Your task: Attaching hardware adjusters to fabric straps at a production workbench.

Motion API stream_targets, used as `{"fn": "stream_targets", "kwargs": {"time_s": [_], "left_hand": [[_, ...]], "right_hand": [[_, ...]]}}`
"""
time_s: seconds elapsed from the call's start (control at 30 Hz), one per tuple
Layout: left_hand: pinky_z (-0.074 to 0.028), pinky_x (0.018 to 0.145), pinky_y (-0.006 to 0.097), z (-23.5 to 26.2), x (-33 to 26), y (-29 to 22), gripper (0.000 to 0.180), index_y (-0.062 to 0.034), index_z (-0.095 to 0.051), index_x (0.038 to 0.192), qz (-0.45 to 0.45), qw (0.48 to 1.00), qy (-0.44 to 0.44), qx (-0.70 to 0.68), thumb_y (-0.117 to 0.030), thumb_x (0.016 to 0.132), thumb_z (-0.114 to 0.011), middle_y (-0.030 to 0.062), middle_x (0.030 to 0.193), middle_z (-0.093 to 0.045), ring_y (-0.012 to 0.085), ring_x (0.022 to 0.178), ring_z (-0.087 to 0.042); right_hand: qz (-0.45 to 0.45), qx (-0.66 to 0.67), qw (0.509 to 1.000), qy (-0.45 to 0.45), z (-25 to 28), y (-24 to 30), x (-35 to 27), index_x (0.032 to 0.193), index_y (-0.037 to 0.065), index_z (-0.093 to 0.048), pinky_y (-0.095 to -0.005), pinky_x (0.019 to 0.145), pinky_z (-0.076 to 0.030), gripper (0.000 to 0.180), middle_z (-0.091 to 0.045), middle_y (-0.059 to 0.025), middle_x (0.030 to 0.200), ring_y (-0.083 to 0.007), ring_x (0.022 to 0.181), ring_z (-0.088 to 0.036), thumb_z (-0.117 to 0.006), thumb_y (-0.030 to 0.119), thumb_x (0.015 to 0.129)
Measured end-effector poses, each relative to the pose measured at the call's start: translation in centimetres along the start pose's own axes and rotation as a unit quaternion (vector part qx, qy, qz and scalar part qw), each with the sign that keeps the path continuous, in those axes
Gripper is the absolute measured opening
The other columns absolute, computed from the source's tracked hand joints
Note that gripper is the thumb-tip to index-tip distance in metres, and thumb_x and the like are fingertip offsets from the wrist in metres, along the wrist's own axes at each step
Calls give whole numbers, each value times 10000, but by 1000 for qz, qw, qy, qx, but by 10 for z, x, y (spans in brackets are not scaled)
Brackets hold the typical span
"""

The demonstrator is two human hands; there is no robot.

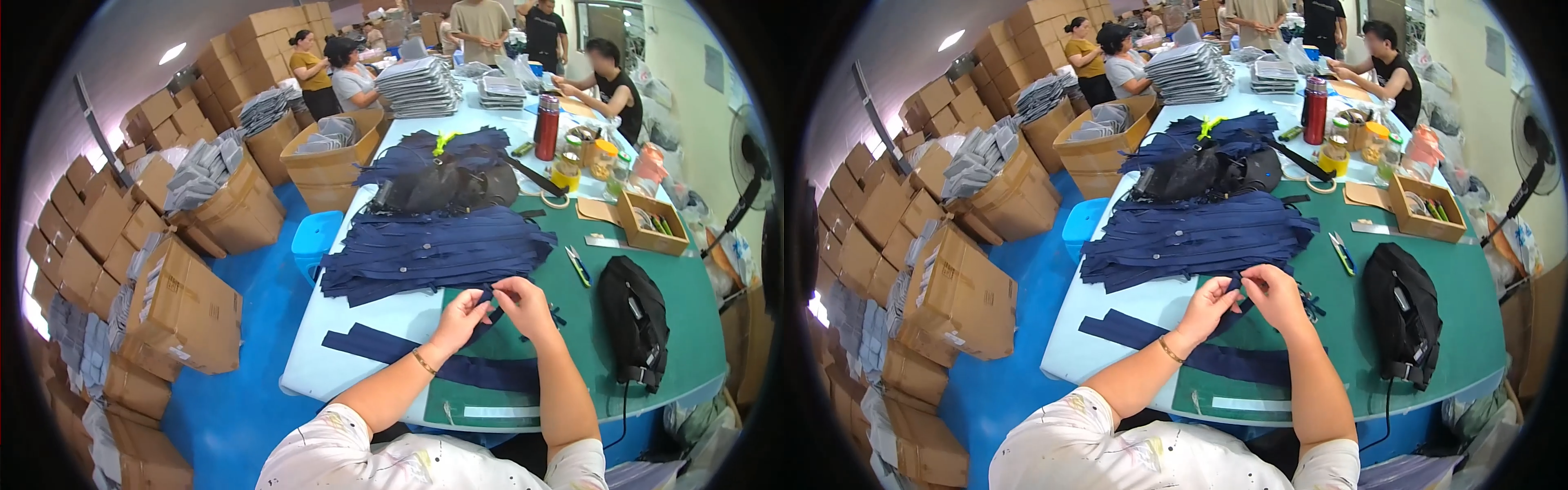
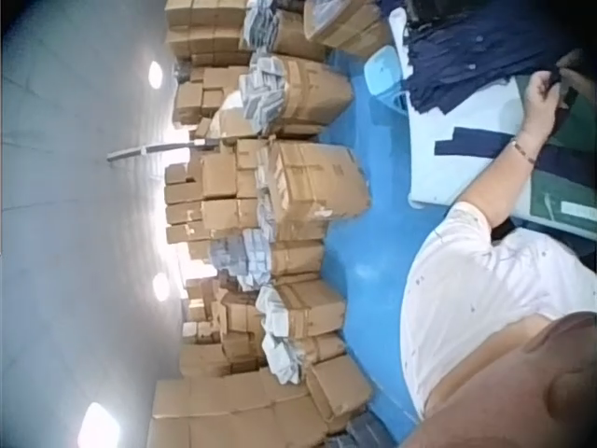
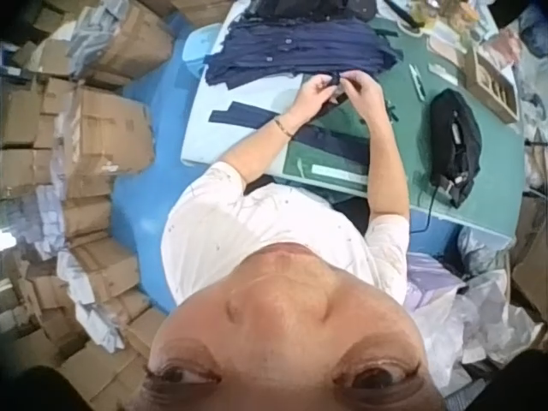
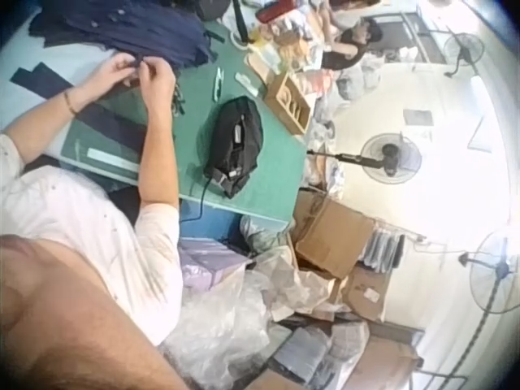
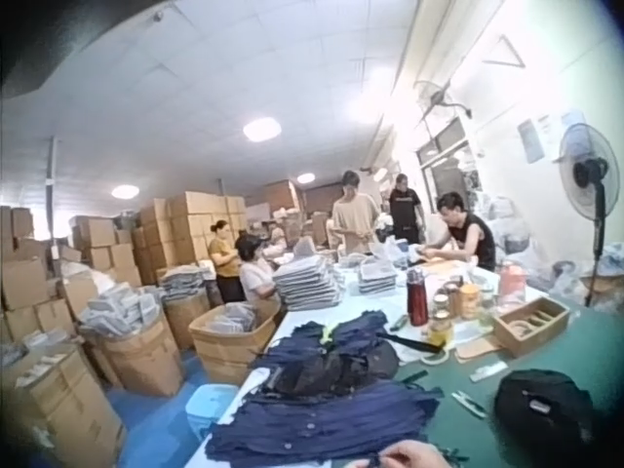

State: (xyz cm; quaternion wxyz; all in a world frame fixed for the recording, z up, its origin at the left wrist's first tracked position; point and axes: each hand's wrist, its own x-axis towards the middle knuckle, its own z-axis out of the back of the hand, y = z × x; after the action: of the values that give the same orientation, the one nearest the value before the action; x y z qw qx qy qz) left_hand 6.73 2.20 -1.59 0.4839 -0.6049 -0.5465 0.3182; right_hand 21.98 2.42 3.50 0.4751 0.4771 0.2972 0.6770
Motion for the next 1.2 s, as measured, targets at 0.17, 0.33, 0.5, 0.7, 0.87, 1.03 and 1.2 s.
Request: {"fn": "stream_targets", "kwargs": {"time_s": [0.17,0.33,0.5,0.7,0.87,1.03,1.2], "left_hand": [[-475,649,210,13,4,-12,131,-4,-547,1015,-4,998,-16,65,-73,904,-550,19,856,-589,76,711,-553],[-473,631,201,7,2,-10,130,-14,-544,1020,-32,998,17,50,-65,900,-551,4,876,-577,65,719,-549],[-482,595,205,7,-5,-10,113,-7,-554,981,-2,998,37,48,-65,885,-572,2,829,-576,51,699,-537],[-469,600,218,5,-5,-11,116,-5,-565,976,37,999,31,4,-84,891,-572,9,842,-577,68,683,-529],[-449,594,217,11,2,-17,91,-41,-556,961,38,998,7,-40,-73,878,-574,55,856,-622,98,635,-536],[-445,626,212,7,4,-22,65,-32,-558,935,52,998,28,-37,-76,888,-561,39,846,-601,89,661,-528],[-448,634,212,4,-3,-23,81,-24,-560,942,59,998,30,-16,-83,887,-564,44,865,-605,83,670,-525]], "right_hand": [[200,-245,945,-80,7,7,6,889,26,-655,-307,674,-507,115,-655,-97,857,-217,749,-638,-659,42,775],[49,-44,998,22,0,11,0,910,26,-655,-286,711,-492,109,-650,-109,863,-195,813,-629,-632,46,806],[-16,82,994,75,-2,0,0,971,3,-639,-228,671,-473,131,-623,-51,882,-93,766,-583,-590,46,857],[-104,172,976,82,2,-4,0,934,-16,-622,-208,701,-477,117,-629,-16,834,-67,795,-578,-622,68,852],[-147,276,947,74,7,5,10,962,12,-640,-215,668,-446,164,-623,-14,870,-84,783,-562,-617,128,849],[-235,388,884,114,8,-15,12,969,25,-646,-203,662,-445,164,-627,-13,876,-73,773,-561,-621,145,861],[-246,375,884,129,6,-15,6,915,43,-646,-198,653,-451,125,-624,-5,823,-65,732,-558,-637,151,852]]}}
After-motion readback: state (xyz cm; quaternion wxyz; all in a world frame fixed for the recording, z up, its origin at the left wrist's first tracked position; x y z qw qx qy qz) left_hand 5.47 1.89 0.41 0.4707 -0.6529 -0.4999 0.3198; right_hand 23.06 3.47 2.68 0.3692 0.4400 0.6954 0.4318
